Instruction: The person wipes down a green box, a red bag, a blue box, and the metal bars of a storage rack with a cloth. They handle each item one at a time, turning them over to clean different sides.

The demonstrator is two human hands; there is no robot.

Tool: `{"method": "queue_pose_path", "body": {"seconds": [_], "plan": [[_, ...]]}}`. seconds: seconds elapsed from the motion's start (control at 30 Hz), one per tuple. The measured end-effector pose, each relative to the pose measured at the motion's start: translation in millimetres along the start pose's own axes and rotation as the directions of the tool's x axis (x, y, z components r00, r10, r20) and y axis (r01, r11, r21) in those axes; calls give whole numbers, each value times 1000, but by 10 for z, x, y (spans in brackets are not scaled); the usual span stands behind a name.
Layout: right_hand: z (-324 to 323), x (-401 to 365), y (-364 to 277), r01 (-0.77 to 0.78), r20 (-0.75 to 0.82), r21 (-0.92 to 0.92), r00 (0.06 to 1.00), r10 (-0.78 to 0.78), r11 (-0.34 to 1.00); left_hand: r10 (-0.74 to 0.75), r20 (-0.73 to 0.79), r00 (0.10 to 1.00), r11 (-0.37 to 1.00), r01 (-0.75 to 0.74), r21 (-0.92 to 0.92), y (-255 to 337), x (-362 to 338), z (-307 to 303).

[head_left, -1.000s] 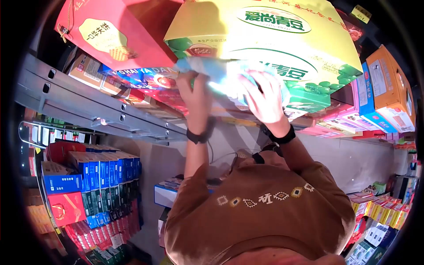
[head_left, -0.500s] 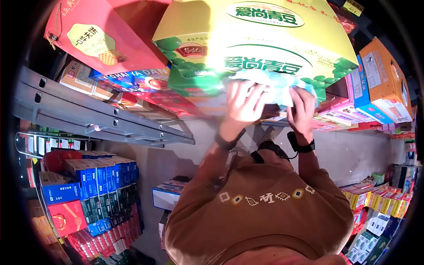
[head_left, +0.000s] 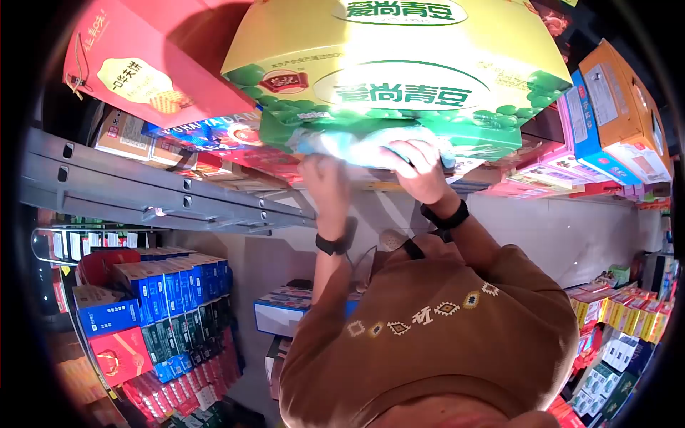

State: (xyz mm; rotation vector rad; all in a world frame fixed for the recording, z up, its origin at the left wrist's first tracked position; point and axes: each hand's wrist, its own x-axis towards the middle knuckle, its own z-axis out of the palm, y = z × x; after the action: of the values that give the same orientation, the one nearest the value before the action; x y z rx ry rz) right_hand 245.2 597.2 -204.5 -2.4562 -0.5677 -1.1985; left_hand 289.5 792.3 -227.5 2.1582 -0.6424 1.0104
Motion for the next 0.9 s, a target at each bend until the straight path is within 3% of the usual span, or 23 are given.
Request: {"method": "queue_pose_path", "body": {"seconds": [0.2,0.23,0.33,0.37,0.5,0.53,0.6,0.63,0.73,0.9], "plan": [[-175,-263,302,87,-9,-42,996,-88,995,27,40,999,1000,-26,-11,338,-143,261],[-275,-324,365,89,-46,-131,994,-95,987,92,-6,996,993,-92,-71,434,-138,347],[-644,-427,582,40,-115,-176,992,-61,984,138,-28,990,986,-140,-86,733,-132,559],[-733,-476,652,52,-123,-182,990,-75,982,210,27,977,977,-211,16,766,-177,628],[-1001,-745,892,42,-115,-200,991,-66,979,85,-19,996,983,-87,-164,1152,-175,880],[-1031,-853,958,34,-116,-208,991,-59,978,134,-12,991,978,-134,-159,1176,-250,976],[-1060,-1005,1050,14,-136,-152,990,-35,988,231,1,973,962,-228,-148,1256,-315,1128],[-1080,-1044,1082,10,-162,-137,986,-33,990,195,-68,978,965,-204,-166,1392,-297,1170],[-1043,-1234,1174,-34,-201,-76,979,18,997,94,-84,992,985,-105,-135,1631,-375,1280],[-1106,-1250,1398,-25,-224,121,973,52,992,90,-95,991,988,-101,-118,1910,-396,1367]]}}
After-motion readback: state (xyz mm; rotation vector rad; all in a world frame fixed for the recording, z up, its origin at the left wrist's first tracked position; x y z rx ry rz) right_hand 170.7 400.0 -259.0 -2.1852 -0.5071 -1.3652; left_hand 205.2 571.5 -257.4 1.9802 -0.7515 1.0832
